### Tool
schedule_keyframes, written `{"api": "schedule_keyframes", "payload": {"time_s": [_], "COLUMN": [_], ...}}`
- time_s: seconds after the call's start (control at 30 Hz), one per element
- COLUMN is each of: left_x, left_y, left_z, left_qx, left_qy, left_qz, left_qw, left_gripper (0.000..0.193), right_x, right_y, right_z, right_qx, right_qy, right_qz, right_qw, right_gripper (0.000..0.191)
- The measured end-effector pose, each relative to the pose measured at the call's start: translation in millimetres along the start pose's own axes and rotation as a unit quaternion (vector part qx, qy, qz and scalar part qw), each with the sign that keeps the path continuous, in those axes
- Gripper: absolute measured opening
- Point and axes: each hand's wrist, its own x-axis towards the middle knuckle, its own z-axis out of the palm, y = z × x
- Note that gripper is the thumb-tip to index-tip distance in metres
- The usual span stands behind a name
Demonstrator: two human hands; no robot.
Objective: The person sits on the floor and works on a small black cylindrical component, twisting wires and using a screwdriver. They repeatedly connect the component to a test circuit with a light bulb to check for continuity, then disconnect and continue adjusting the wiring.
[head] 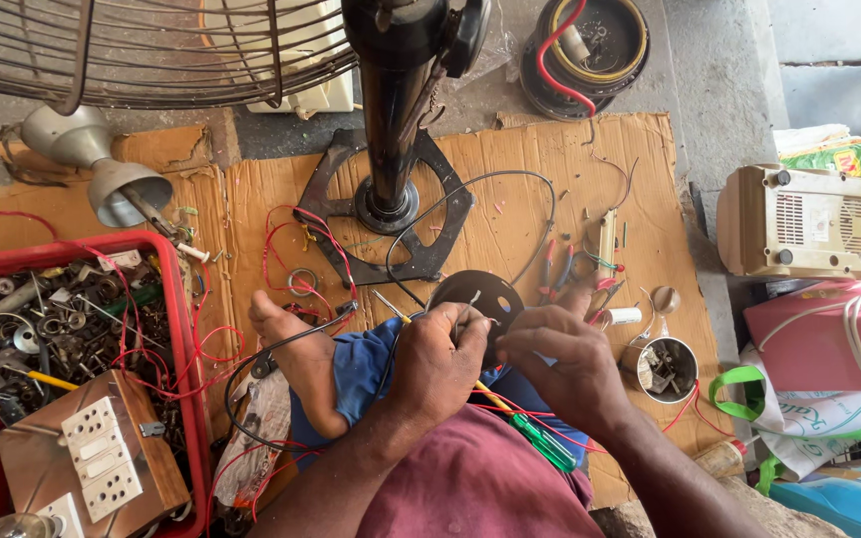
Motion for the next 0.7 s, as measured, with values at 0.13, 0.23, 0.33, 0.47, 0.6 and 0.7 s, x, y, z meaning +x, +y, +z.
{"api": "schedule_keyframes", "payload": {"time_s": [0.13, 0.23, 0.33, 0.47, 0.6, 0.7], "left_x": [-3, -6, -7, -9, -13, -14], "left_y": [3, 7, 11, 14, 17, 17], "left_z": [-4, -7, -9, -9, -9, -10], "left_qx": [-0.013, -0.028, -0.042, -0.038, -0.047, -0.060], "left_qy": [-0.029, -0.064, -0.081, -0.090, -0.117, -0.112], "left_qz": [0.033, 0.009, -0.003, 0.005, -0.012, 0.021], "left_qw": [0.999, 0.997, 0.996, 0.995, 0.992, 0.992], "left_gripper": [0.016, 0.015, 0.015, 0.013, 0.013, 0.013], "right_x": [1, 0, 0, -4, -9, -11], "right_y": [-3, -6, -8, -6, -3, -2], "right_z": [0, -1, -3, -5, -7, -6], "right_qx": [-0.007, 0.032, 0.074, 0.044, 0.032, 0.028], "right_qy": [0.014, 0.003, -0.009, -0.017, -0.008, 0.026], "right_qz": [-0.052, 0.017, 0.072, 0.095, 0.094, 0.074], "right_qw": [0.999, 0.999, 0.995, 0.994, 0.995, 0.997], "right_gripper": [0.014, 0.012, 0.013, 0.011, 0.012, 0.012]}}
